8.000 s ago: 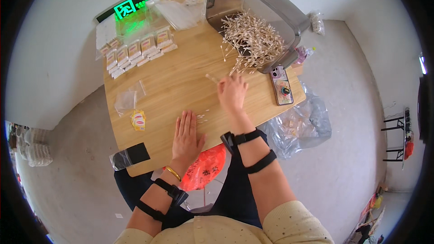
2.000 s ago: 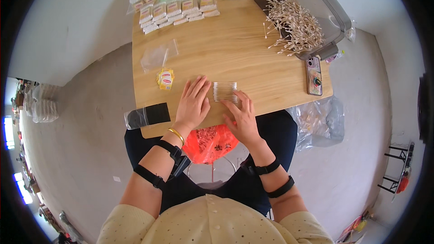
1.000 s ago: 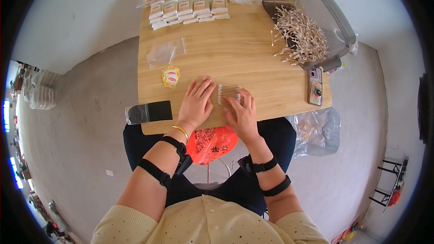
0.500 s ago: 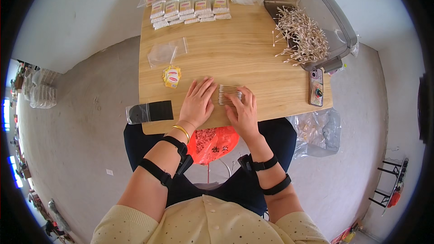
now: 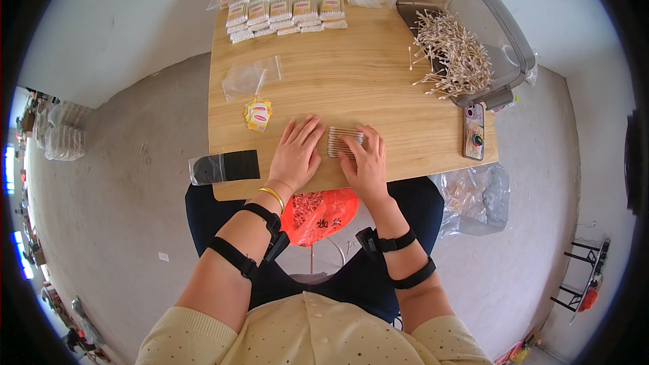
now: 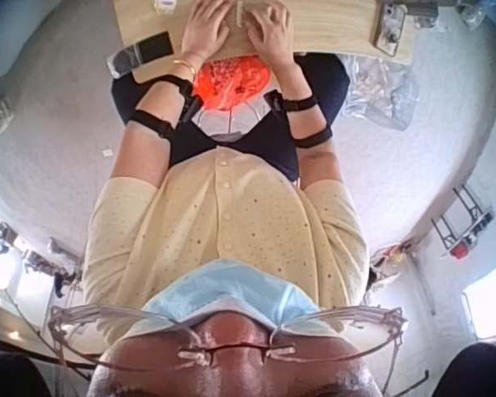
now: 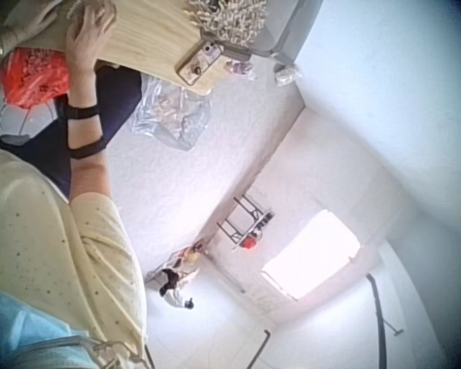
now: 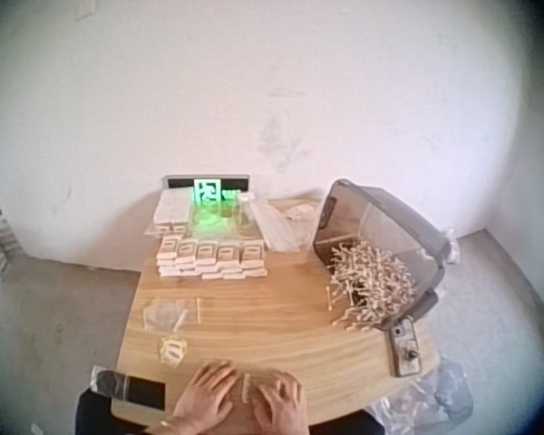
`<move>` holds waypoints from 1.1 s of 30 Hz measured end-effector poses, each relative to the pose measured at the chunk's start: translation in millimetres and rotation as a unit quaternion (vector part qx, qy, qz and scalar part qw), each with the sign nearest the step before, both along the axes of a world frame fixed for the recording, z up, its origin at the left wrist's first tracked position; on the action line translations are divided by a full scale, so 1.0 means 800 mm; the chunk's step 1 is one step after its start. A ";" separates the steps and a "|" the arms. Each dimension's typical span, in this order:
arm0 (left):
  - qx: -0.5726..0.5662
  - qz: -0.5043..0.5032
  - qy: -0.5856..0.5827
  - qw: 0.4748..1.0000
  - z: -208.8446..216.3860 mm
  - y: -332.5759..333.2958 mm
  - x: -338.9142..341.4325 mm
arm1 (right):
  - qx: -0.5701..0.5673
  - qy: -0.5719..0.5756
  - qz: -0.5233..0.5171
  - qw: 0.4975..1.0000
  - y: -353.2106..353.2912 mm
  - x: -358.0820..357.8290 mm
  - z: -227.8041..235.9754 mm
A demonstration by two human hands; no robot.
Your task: The person is counting cotton swabs and placing them into small clear plastic bags.
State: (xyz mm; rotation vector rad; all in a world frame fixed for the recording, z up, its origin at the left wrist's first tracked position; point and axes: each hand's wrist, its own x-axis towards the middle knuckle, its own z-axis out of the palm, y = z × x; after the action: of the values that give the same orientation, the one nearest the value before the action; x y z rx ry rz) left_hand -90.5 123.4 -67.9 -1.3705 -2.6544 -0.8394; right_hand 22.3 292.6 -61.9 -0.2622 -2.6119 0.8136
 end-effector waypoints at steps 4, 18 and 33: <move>-0.001 0.000 0.000 1.000 0.000 0.000 0.000 | 0.001 -0.002 -0.002 1.000 0.000 0.000 0.000; -0.011 0.002 0.009 1.000 -0.003 -0.001 -0.001 | 0.005 0.005 -0.008 1.000 0.010 -0.014 0.002; -0.161 -0.017 0.062 0.985 -0.001 0.009 0.014 | 0.121 -0.132 0.025 0.984 0.005 0.015 0.001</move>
State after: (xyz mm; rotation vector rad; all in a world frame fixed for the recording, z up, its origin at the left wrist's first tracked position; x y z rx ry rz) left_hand -79.4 130.7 -69.1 -1.4781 -2.7622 -0.3200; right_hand 34.5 296.8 -61.2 -0.2508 -2.9427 0.4970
